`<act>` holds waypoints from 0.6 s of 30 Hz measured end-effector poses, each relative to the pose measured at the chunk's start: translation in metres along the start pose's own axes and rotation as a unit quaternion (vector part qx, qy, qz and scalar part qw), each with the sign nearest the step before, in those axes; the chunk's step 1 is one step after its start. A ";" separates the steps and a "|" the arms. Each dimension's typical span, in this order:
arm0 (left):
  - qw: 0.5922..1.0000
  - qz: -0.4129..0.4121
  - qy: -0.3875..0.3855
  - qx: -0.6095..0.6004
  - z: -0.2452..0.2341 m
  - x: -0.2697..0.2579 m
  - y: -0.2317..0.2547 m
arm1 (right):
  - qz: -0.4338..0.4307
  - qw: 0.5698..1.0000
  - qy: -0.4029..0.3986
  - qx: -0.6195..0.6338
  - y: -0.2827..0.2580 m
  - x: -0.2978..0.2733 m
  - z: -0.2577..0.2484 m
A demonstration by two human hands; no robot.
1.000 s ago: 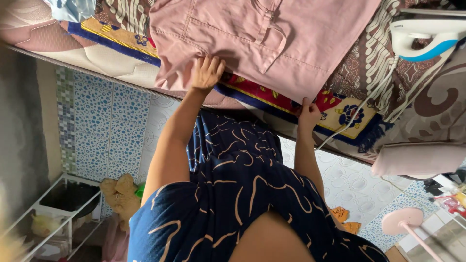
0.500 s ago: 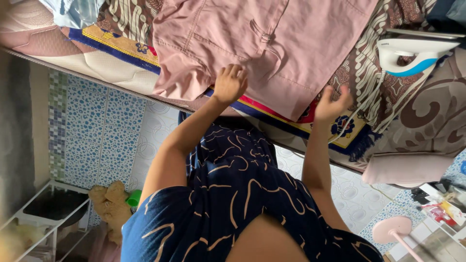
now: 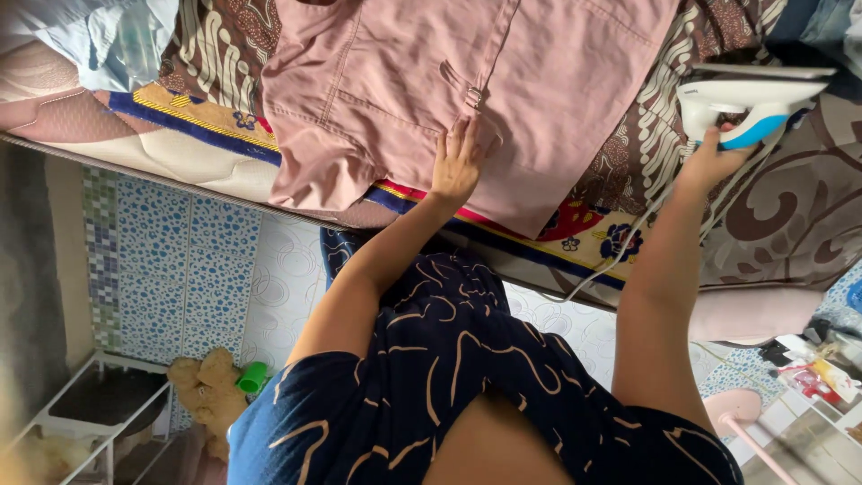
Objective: Ironing a pink jacket and then folding it on a mattress on the floor.
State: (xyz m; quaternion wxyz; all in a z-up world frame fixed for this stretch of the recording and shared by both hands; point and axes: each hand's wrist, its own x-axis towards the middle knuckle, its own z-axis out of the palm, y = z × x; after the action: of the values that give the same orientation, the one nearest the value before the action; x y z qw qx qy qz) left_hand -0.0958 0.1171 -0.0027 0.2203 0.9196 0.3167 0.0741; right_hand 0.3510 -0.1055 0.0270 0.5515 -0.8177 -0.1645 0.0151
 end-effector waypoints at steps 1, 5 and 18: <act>1.000 -0.008 0.024 0.014 0.009 -0.004 -0.003 | -0.065 0.996 -0.038 -0.039 -0.018 0.000 0.001; 0.900 -0.235 -0.171 -0.326 -0.035 0.025 -0.057 | -0.132 0.959 -0.169 -0.183 -0.173 -0.017 0.020; 0.852 -0.467 0.205 -0.113 -0.136 -0.103 -0.208 | -0.233 0.754 -0.480 -0.383 -0.218 -0.283 0.152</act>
State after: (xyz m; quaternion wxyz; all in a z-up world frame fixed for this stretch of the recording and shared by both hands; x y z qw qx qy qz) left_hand -0.3293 0.2486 0.0245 0.2617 0.5957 0.7366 0.1845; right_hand -0.0028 0.0238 0.1206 0.0274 -0.7823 -0.5849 0.2123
